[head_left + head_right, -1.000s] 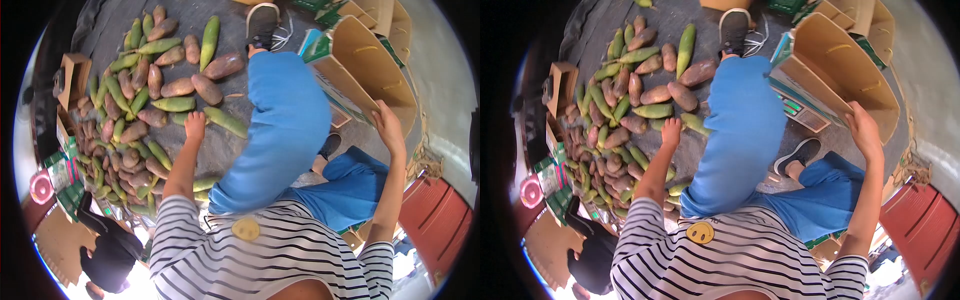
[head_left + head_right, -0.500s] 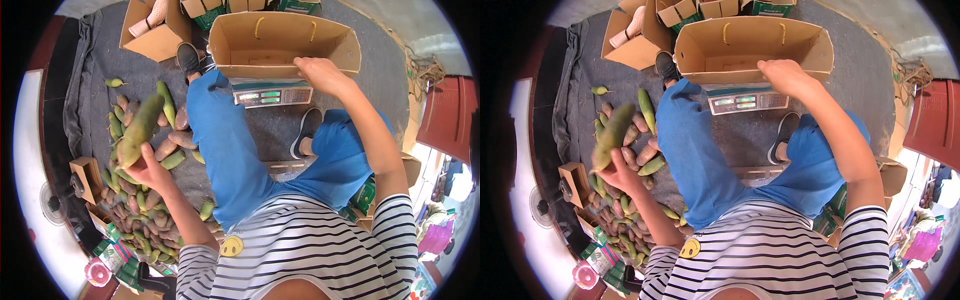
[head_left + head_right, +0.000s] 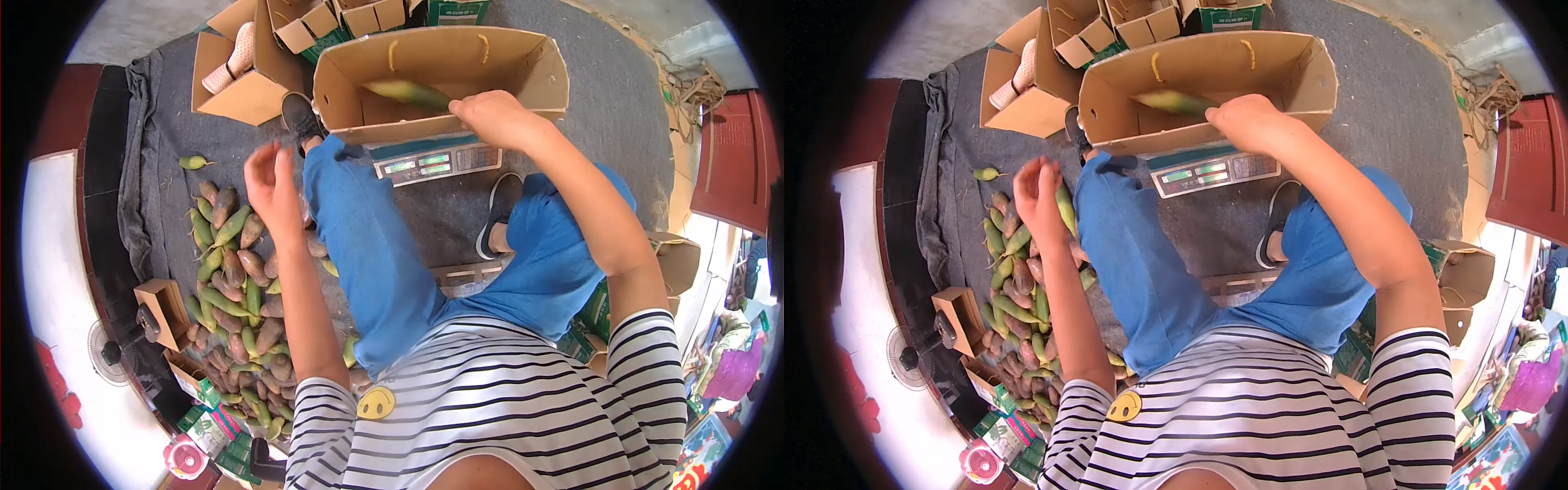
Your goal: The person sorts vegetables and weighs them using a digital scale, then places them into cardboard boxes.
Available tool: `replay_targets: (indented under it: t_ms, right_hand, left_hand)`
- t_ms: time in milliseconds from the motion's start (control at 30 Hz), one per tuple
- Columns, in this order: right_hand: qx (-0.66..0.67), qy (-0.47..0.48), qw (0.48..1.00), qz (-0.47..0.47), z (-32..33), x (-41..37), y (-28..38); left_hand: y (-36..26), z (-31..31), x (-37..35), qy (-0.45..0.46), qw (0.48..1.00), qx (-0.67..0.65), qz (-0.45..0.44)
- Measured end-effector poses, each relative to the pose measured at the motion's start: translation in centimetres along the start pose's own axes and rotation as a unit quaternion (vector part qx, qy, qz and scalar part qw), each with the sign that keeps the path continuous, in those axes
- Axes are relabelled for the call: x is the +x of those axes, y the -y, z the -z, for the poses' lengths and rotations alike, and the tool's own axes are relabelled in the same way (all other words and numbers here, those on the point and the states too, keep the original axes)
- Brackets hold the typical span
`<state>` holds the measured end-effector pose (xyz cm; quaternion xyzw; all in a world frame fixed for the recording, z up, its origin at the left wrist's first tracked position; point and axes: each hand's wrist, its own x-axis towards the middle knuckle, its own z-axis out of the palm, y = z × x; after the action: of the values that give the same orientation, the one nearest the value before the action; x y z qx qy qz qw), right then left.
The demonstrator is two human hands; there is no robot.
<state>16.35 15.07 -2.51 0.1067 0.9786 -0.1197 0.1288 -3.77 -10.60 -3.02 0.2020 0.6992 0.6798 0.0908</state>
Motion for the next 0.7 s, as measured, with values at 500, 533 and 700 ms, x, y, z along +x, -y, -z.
replay_targets:
  t_ms: [500,533,700]
  right_hand:
    - [0.018,-0.031,0.999,0.025,0.0,0.8,0.5]
    - [0.023,-0.038,0.999,0.030,-0.2,0.7,0.4]
    - [0.033,-0.014,0.999,0.012,0.0,1.1,0.7]
  left_hand:
    - [25.9,19.5,-22.2,-0.066,0.785,0.381,0.484]
    - [26.5,19.4,-22.6,-0.072,0.775,0.350,0.522]
    - [28.2,17.1,-22.2,-0.108,0.703,0.122,0.692]
